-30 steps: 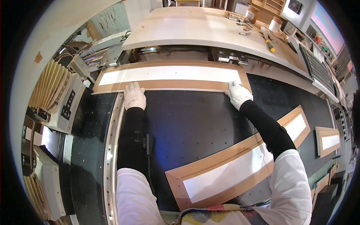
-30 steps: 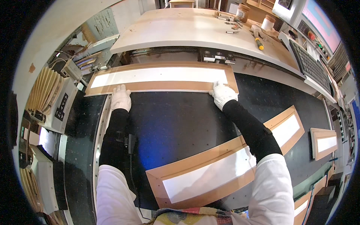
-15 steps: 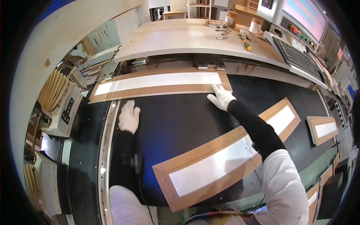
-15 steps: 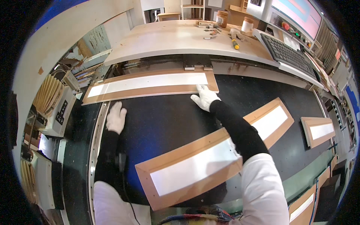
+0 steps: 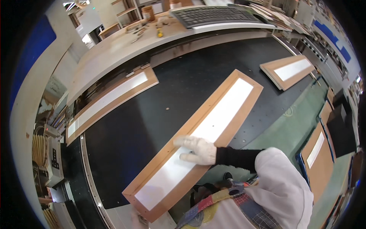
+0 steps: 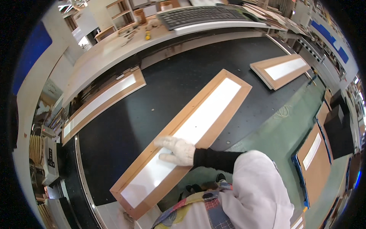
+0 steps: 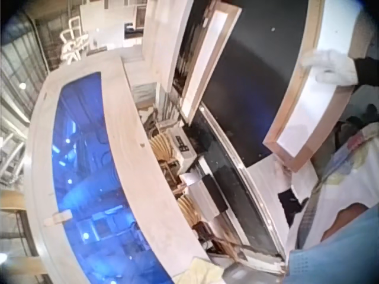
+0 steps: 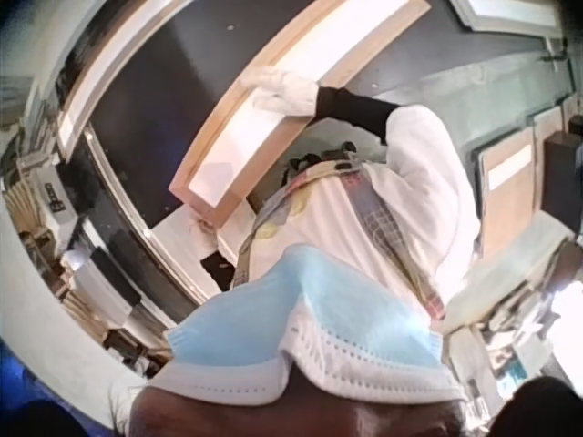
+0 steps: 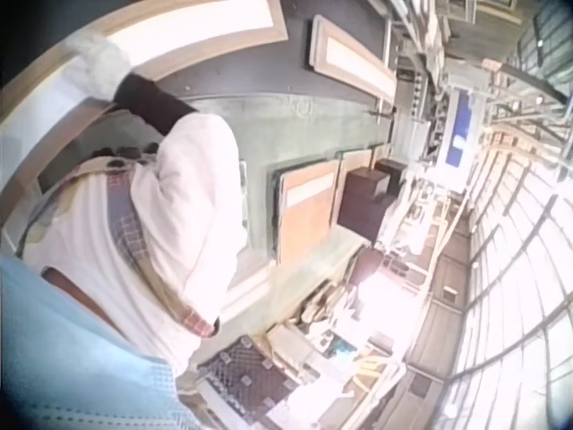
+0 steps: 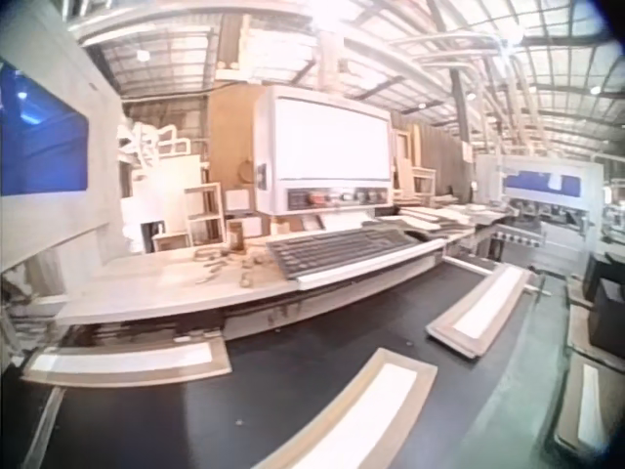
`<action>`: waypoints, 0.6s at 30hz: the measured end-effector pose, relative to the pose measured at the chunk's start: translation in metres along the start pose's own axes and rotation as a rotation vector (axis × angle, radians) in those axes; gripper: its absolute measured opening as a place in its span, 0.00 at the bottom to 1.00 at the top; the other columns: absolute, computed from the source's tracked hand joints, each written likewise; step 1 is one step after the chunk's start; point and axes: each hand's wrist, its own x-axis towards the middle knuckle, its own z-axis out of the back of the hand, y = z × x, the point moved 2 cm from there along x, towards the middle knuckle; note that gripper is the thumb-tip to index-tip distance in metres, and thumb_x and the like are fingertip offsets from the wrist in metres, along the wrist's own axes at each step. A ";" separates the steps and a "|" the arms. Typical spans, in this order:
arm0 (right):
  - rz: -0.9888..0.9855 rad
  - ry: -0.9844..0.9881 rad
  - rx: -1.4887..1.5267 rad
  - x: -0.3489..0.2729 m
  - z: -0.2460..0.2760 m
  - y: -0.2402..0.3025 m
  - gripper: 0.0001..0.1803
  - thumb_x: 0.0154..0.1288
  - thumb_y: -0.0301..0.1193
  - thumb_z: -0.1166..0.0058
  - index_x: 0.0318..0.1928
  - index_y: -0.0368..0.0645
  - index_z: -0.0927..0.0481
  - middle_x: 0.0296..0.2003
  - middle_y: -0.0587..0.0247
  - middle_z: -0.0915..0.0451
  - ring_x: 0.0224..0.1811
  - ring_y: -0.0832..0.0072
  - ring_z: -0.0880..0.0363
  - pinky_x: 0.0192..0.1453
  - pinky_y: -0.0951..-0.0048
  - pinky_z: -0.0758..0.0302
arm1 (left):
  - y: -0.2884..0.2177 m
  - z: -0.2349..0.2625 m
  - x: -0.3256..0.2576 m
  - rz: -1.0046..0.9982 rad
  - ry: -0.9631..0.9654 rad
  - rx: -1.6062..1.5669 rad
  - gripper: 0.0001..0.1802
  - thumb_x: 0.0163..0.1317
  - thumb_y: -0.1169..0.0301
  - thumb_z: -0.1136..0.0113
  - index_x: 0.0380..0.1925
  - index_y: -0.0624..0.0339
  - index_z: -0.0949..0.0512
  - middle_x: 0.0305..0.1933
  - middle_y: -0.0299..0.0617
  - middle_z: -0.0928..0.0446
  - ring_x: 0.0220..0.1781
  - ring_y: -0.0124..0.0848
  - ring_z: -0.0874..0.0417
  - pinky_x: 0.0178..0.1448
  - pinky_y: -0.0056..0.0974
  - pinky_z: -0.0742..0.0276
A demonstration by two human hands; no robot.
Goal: Moving furniture panels from pallets to a workbench for finishing and edge trimming.
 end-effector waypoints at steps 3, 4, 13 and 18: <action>-0.536 0.586 0.705 -0.074 0.032 -0.022 0.24 0.71 0.48 0.55 0.45 0.38 0.20 0.34 0.62 0.20 0.38 0.77 0.23 0.44 0.74 0.25 | 0.076 -0.085 -0.065 -0.560 -0.119 1.063 0.33 0.64 0.46 0.45 0.56 0.64 0.30 0.44 0.40 0.25 0.39 0.33 0.24 0.39 0.34 0.27; -0.382 0.526 0.592 -0.091 0.055 0.001 0.25 0.72 0.49 0.56 0.38 0.37 0.20 0.28 0.63 0.21 0.30 0.80 0.24 0.38 0.78 0.26 | 0.084 -0.086 -0.067 -0.564 -0.119 1.071 0.33 0.64 0.46 0.45 0.56 0.64 0.30 0.44 0.40 0.25 0.39 0.33 0.24 0.39 0.34 0.27; -0.847 0.176 1.548 -0.165 0.041 -0.063 0.31 0.68 0.44 0.47 0.60 0.32 0.33 0.54 0.51 0.26 0.57 0.66 0.25 0.61 0.64 0.27 | 0.184 -0.097 -0.125 -0.860 -0.358 1.069 0.27 0.66 0.50 0.45 0.44 0.69 0.25 0.30 0.42 0.26 0.27 0.33 0.27 0.31 0.36 0.31; -0.515 0.015 1.640 -0.162 0.062 -0.064 0.25 0.70 0.37 0.49 0.62 0.37 0.33 0.58 0.53 0.27 0.58 0.65 0.25 0.61 0.62 0.26 | 0.220 -0.079 -0.175 -1.124 -0.526 0.981 0.29 0.67 0.52 0.45 0.51 0.71 0.29 0.37 0.46 0.24 0.35 0.37 0.24 0.38 0.41 0.29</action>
